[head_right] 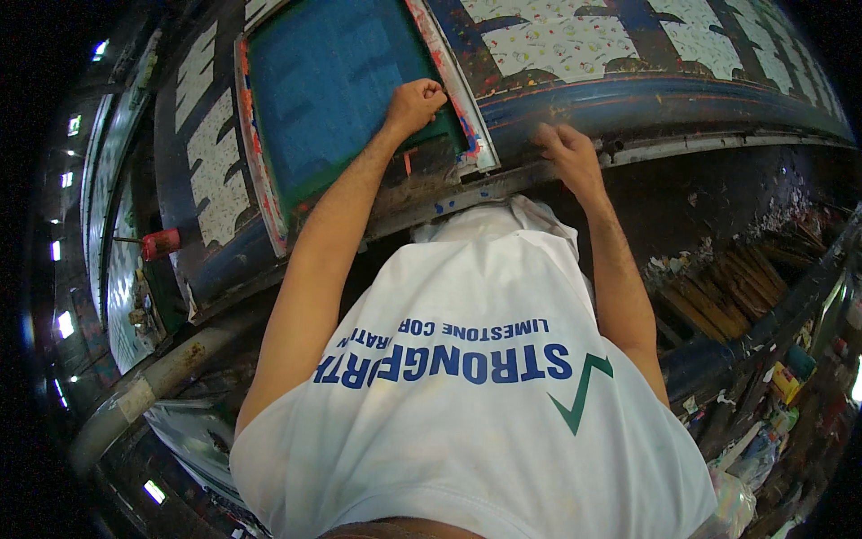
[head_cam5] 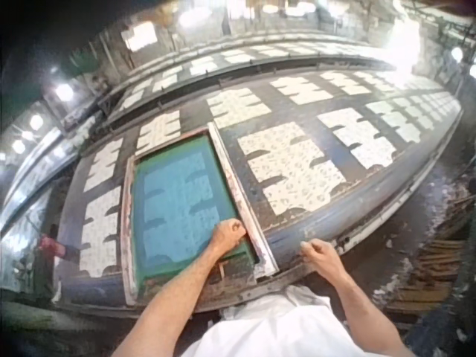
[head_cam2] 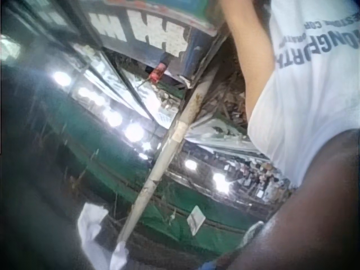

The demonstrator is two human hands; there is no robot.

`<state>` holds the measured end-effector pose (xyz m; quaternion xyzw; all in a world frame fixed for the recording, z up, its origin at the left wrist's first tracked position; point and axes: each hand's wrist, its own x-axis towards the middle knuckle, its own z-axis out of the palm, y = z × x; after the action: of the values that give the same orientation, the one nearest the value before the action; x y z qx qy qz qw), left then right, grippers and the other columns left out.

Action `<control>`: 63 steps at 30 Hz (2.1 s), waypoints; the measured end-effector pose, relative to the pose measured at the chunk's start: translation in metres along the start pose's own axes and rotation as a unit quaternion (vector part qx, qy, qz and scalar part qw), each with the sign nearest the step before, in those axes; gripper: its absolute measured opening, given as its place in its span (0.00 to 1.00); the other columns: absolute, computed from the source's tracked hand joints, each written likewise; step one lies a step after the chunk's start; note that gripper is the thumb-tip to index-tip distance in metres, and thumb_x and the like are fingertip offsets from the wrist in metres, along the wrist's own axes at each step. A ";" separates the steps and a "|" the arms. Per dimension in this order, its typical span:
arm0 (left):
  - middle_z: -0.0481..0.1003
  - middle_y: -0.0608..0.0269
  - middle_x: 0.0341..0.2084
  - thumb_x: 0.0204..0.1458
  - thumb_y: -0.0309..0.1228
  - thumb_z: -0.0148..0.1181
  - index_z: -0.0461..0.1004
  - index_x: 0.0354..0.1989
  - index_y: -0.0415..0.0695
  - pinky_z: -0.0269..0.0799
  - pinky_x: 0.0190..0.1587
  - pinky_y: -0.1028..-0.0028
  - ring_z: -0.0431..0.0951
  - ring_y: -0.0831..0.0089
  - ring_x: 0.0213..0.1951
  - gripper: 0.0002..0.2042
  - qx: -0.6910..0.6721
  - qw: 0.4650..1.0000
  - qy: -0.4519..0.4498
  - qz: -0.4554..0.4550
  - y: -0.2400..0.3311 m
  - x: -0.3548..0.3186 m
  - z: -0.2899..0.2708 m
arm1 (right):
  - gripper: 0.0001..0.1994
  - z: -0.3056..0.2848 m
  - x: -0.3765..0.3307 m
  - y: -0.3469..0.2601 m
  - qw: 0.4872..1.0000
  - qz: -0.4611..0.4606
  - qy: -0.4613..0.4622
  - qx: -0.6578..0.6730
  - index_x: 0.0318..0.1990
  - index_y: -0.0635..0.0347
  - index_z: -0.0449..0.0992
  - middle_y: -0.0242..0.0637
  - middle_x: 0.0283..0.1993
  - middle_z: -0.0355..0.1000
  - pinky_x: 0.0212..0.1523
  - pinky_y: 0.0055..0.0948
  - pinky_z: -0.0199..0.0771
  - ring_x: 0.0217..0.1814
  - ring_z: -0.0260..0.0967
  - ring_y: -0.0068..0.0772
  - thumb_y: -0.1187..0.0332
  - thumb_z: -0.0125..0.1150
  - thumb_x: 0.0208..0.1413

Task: The person aligns and secures a rectangular screen frame onto a workbench using both hands. They adjust the frame edges and corners, then briefly move to a nearby green table before returning to reposition the frame.

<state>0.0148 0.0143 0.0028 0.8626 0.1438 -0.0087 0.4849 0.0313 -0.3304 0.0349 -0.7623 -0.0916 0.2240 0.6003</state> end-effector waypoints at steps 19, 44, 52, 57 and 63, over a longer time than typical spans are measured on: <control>0.83 0.61 0.27 0.61 0.36 0.68 0.82 0.47 0.35 0.78 0.28 0.73 0.84 0.75 0.25 0.15 -0.028 0.999 0.003 -0.019 0.010 -0.008 -0.006 | 0.17 0.124 0.154 -0.081 0.836 -0.274 -0.105 -0.463 0.43 0.56 0.87 0.51 0.52 0.73 0.54 0.46 0.82 0.56 0.77 0.55 0.58 0.78 0.49; 0.85 0.53 0.27 0.57 0.28 0.70 0.80 0.38 0.33 0.83 0.29 0.66 0.87 0.67 0.26 0.09 -0.094 0.995 -0.026 0.021 -0.003 -0.006 -0.009 | 0.17 0.174 0.171 -0.114 0.586 -0.278 -0.291 -0.703 0.45 0.62 0.86 0.46 0.60 0.72 0.59 0.42 0.80 0.66 0.68 0.45 0.59 0.75 0.54; 0.84 0.53 0.22 0.57 0.26 0.67 0.81 0.31 0.33 0.84 0.31 0.66 0.88 0.67 0.27 0.07 -0.103 0.995 -0.009 0.014 0.001 -0.016 -0.013 | 0.11 0.175 0.168 -0.113 0.492 -0.346 -0.308 -0.737 0.44 0.59 0.85 0.40 0.56 0.75 0.57 0.37 0.77 0.64 0.70 0.40 0.63 0.68 0.59; 0.84 0.55 0.21 0.59 0.30 0.67 0.82 0.27 0.34 0.83 0.32 0.65 0.88 0.69 0.26 0.12 -0.065 0.998 -0.002 0.008 -0.006 -0.015 -0.011 | 0.10 0.169 0.164 -0.100 0.479 -0.400 -0.266 -0.735 0.43 0.60 0.85 0.41 0.54 0.76 0.56 0.38 0.79 0.59 0.75 0.41 0.66 0.63 0.62; 0.84 0.56 0.20 0.60 0.31 0.68 0.83 0.28 0.34 0.83 0.31 0.67 0.88 0.69 0.27 0.12 -0.055 0.998 -0.004 0.008 -0.006 -0.010 -0.011 | 0.09 0.165 0.165 -0.093 0.478 -0.446 -0.265 -0.709 0.35 0.63 0.85 0.45 0.49 0.77 0.48 0.37 0.84 0.51 0.80 0.42 0.66 0.64 0.60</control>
<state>0.0019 0.0235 0.0050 0.8355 0.1352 -0.0007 0.5326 0.1148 -0.0944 0.0563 -0.6897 -0.7014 -0.0240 -0.1782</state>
